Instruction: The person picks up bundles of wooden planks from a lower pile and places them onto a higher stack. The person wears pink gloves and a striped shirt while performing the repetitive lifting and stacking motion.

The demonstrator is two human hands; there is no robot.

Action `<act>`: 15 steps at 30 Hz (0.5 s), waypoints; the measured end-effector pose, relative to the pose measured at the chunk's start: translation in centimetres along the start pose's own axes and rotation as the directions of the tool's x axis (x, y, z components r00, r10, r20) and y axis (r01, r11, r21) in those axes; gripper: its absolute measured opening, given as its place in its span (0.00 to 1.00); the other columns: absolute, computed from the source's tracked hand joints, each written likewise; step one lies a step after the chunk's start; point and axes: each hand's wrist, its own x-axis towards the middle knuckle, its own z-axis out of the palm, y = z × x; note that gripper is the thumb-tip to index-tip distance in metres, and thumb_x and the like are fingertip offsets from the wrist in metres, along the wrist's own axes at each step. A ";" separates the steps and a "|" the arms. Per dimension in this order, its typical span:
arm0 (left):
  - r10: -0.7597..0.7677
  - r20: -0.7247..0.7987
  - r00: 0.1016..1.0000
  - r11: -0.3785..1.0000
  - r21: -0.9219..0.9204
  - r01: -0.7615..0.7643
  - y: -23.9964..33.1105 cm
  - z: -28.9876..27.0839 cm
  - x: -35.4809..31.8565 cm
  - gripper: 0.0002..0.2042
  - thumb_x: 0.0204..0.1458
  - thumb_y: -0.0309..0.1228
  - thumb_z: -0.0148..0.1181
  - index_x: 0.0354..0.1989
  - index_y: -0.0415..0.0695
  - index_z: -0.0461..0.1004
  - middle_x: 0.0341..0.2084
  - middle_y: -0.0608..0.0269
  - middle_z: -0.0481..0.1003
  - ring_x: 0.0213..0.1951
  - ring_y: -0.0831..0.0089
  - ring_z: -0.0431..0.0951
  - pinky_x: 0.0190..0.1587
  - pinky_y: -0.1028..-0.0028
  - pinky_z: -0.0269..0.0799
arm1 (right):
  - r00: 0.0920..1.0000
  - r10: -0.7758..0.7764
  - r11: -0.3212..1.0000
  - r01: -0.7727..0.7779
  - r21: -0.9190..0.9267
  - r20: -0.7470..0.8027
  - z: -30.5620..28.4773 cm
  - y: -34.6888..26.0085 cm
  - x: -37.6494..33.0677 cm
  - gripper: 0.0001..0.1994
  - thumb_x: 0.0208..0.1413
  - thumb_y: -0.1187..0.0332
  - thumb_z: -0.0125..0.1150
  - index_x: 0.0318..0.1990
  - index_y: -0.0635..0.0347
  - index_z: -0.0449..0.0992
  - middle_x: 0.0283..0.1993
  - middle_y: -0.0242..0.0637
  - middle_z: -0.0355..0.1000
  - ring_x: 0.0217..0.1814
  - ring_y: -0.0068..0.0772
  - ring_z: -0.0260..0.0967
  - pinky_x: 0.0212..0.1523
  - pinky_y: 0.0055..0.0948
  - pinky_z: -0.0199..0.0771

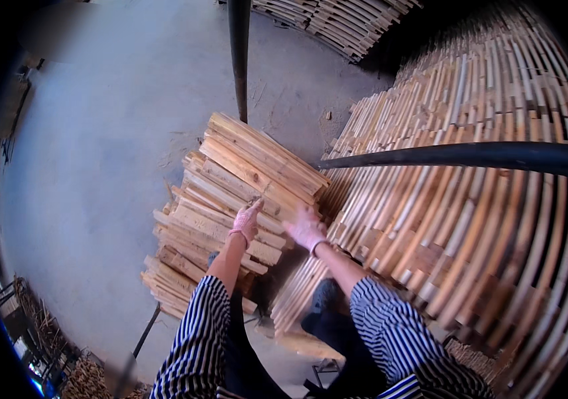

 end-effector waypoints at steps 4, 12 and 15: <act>0.290 0.217 0.932 0.946 0.086 -0.314 -3.0 0.0 13.8 0.51 0.46 0.50 0.76 0.76 0.49 0.53 0.73 0.55 0.59 0.70 0.49 0.60 0.65 0.48 0.63 | 0.978 -0.111 0.973 0.071 -0.218 -0.178 0.7 -0.5 13.5 0.48 0.55 0.44 0.65 0.77 0.50 0.45 0.79 0.50 0.47 0.76 0.48 0.56 0.68 0.46 0.67; -0.376 -0.386 0.842 0.904 -0.353 0.242 1.7 9.0 17.7 0.57 0.44 0.60 0.74 0.76 0.43 0.47 0.74 0.48 0.53 0.72 0.50 0.56 0.68 0.45 0.59 | 0.979 -0.179 0.981 0.169 -0.098 -0.098 2.9 5.0 28.5 0.48 0.39 0.51 0.78 0.69 0.56 0.64 0.68 0.56 0.63 0.69 0.56 0.64 0.66 0.43 0.69; -0.277 -0.279 0.919 0.878 -0.463 0.124 -0.1 6.8 17.3 0.54 0.47 0.60 0.71 0.75 0.42 0.49 0.73 0.40 0.51 0.71 0.51 0.58 0.66 0.45 0.62 | 0.989 -0.129 0.981 0.117 -0.156 -0.069 4.5 2.1 25.7 0.32 0.45 0.58 0.74 0.59 0.54 0.69 0.65 0.48 0.66 0.66 0.52 0.69 0.60 0.43 0.77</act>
